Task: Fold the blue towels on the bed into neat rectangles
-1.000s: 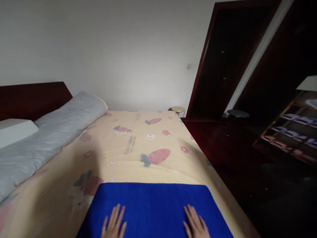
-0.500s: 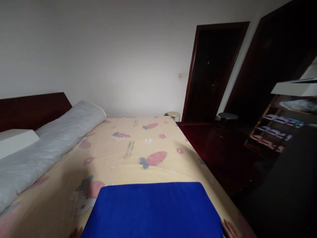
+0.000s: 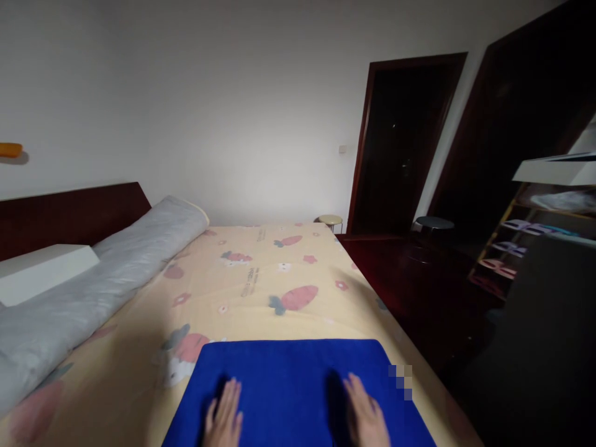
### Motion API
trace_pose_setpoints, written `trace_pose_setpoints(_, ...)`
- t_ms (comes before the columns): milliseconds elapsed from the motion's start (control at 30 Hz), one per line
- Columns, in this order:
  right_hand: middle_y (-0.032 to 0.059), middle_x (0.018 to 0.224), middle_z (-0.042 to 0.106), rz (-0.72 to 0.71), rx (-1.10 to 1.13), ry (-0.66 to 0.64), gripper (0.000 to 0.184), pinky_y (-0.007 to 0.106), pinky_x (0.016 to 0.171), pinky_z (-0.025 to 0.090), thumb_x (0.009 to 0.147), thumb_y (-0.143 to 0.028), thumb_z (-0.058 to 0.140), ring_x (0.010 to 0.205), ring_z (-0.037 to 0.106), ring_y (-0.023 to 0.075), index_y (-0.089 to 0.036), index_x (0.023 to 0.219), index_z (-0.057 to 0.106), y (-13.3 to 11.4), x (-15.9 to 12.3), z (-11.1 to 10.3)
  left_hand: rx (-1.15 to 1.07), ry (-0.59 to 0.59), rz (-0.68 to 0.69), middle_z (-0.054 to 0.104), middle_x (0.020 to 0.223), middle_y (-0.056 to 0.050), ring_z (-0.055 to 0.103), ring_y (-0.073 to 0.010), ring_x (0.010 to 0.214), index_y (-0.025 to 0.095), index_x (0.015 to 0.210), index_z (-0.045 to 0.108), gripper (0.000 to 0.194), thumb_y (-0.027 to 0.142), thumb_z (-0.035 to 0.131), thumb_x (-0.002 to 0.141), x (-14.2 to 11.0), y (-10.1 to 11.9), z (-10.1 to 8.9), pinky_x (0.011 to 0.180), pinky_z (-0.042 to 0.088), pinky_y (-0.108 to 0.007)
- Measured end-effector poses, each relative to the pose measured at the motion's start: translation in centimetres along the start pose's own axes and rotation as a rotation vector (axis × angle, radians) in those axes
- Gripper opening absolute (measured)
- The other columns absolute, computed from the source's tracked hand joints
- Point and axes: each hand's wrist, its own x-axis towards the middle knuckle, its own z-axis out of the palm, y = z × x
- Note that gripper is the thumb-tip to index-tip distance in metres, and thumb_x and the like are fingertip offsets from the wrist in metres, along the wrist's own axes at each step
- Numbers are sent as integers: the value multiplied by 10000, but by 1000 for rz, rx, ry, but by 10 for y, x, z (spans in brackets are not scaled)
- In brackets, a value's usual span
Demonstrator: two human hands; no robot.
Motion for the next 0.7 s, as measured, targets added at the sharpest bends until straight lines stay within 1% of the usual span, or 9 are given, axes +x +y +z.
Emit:
trace_pose_setpoints(67, -40, 1475, 420, -102, 23, -130, 611, 474, 1065, 452, 850, -185, 288, 1355, 416, 244, -361, 1408, 466, -54, -4, 40, -102, -105, 176, 305, 1534, 56, 337, -211, 1398, 374, 1454, -31, 688, 227, 319, 879, 5, 69, 27, 1105, 426, -480)
trace_pose_setpoints(133, -39, 1420, 478, -142, 25, -248, 609, 458, 996, 515, 813, -179, 376, 1293, 490, 259, -393, 1369, 503, -88, -14, 71, -157, -218, 205, 351, 1504, 46, 401, -219, 1366, 379, 1453, 9, 693, 196, 333, 868, 1, 120, 52, 1066, 477, -473)
trace_pose_setpoints(200, -40, 1398, 491, -182, 51, -278, 594, 473, 981, 527, 810, -218, 451, 1274, 506, 284, -416, 1369, 486, -102, -26, 87, -174, -283, 174, 353, 1501, 49, 400, -214, 1370, 373, 1459, 52, 665, 207, 331, 879, -8, 146, 68, 1093, 461, -442)
trace_pose_setpoints(267, -36, 1435, 432, -223, 98, -248, 598, 485, 1025, 494, 830, -255, 479, 1312, 456, 290, -405, 1406, 419, -102, -35, 88, -188, -304, 179, 292, 1530, 62, 347, -214, 1404, 350, 1466, 44, 657, 237, 338, 889, -16, 152, 70, 1145, 412, -433)
trace_pose_setpoints(333, -29, 1468, 368, -236, 132, -229, 613, 486, 1062, 461, 845, -255, 468, 1345, 408, 284, -381, 1434, 357, -99, -38, 81, -203, -302, 214, 224, 1553, 64, 302, -227, 1427, 325, 1463, 1, 679, 250, 352, 887, -19, 149, 60, 1172, 382, -453)
trace_pose_setpoints(433, -33, 1464, 377, -235, 142, -256, 602, 474, 1070, 452, 852, -245, 441, 1341, 416, 267, -386, 1431, 359, -100, -35, 70, -200, -309, 230, 214, 1552, 51, 312, -237, 1423, 331, 1448, -18, 684, 245, 357, 883, -17, 140, 41, 1154, 394, -484)
trace_pose_setpoints(533, -23, 1465, 412, -181, 147, -241, 525, 482, 1083, 434, 894, -349, 414, 1343, 420, 273, -382, 1418, 411, -89, -33, 56, -177, -285, 198, 238, 1544, 58, 323, -216, 1414, 370, 1447, 19, 608, 282, 303, 917, -18, 116, 30, 1132, 397, -489)
trace_pose_setpoints(600, -16, 1458, 444, -90, 127, -195, 515, 510, 1094, 413, 902, -446, 393, 1348, 417, 286, -377, 1410, 437, -61, -37, 41, -128, -241, 112, 272, 1537, 43, 342, -215, 1402, 375, 1449, 49, 566, 308, 268, 931, -25, 84, 24, 1110, 403, -508)
trace_pose_setpoints(700, -29, 1435, 493, 54, 49, -85, 564, 549, 1112, 377, 881, -499, 359, 1361, 399, 288, -396, 1435, 387, 10, -53, 7, 0, -151, -111, 380, 1495, 32, 409, -240, 1359, 396, 1438, 100, 562, 349, 295, 913, -44, 19, 9, 1062, 432, -542)
